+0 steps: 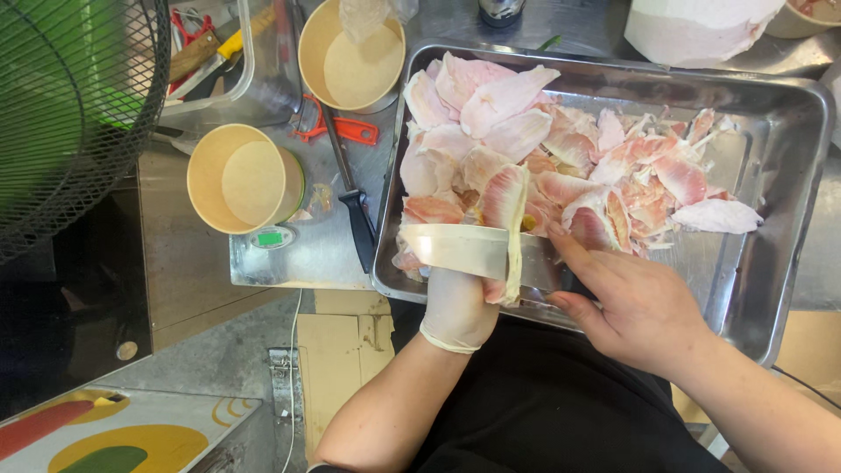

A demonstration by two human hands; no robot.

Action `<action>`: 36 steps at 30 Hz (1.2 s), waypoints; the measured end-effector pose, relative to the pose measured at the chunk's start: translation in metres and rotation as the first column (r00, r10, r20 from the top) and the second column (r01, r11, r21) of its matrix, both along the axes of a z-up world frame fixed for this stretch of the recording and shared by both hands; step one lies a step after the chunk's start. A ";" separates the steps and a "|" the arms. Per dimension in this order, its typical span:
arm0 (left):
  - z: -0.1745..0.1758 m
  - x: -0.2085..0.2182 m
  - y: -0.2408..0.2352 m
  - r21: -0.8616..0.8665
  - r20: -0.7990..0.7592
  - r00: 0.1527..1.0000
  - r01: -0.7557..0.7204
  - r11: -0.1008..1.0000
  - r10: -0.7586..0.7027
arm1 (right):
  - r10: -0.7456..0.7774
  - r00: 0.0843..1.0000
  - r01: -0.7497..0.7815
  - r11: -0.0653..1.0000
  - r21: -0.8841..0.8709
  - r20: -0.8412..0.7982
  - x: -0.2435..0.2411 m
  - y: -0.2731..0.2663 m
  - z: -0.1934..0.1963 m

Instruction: The person peels a pomelo by hand and using a knife to remove the white pith and separate the fruit segments into a bowl.

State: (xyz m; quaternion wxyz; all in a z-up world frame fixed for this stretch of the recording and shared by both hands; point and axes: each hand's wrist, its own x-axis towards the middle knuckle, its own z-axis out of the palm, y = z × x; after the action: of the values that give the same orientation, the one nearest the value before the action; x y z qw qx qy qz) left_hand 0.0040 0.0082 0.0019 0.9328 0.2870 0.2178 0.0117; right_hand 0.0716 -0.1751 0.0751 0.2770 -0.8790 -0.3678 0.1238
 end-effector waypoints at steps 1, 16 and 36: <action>0.002 0.000 0.001 0.020 0.020 1.000 0.006 1.000 -0.007 | -0.003 1.000 0.003 1.000 -0.019 -0.013 0.001 -0.001 0.001; 0.078 0.027 -0.008 -0.020 -0.225 0.974 -0.007 1.000 0.002 | -0.073 0.991 0.071 0.997 0.016 0.115 0.007 0.002 -0.010; 0.053 0.009 -0.009 -0.150 -0.206 0.974 0.066 0.987 -0.096 | -0.066 0.989 0.066 0.998 0.005 0.131 0.011 0.010 -0.012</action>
State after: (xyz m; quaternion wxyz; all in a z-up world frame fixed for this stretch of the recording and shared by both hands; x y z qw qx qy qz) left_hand 0.0129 -0.0005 0.0549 0.9219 0.2283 0.3044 -0.0727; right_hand 0.0826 -0.1654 0.0627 0.2562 -0.8969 -0.3560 0.0563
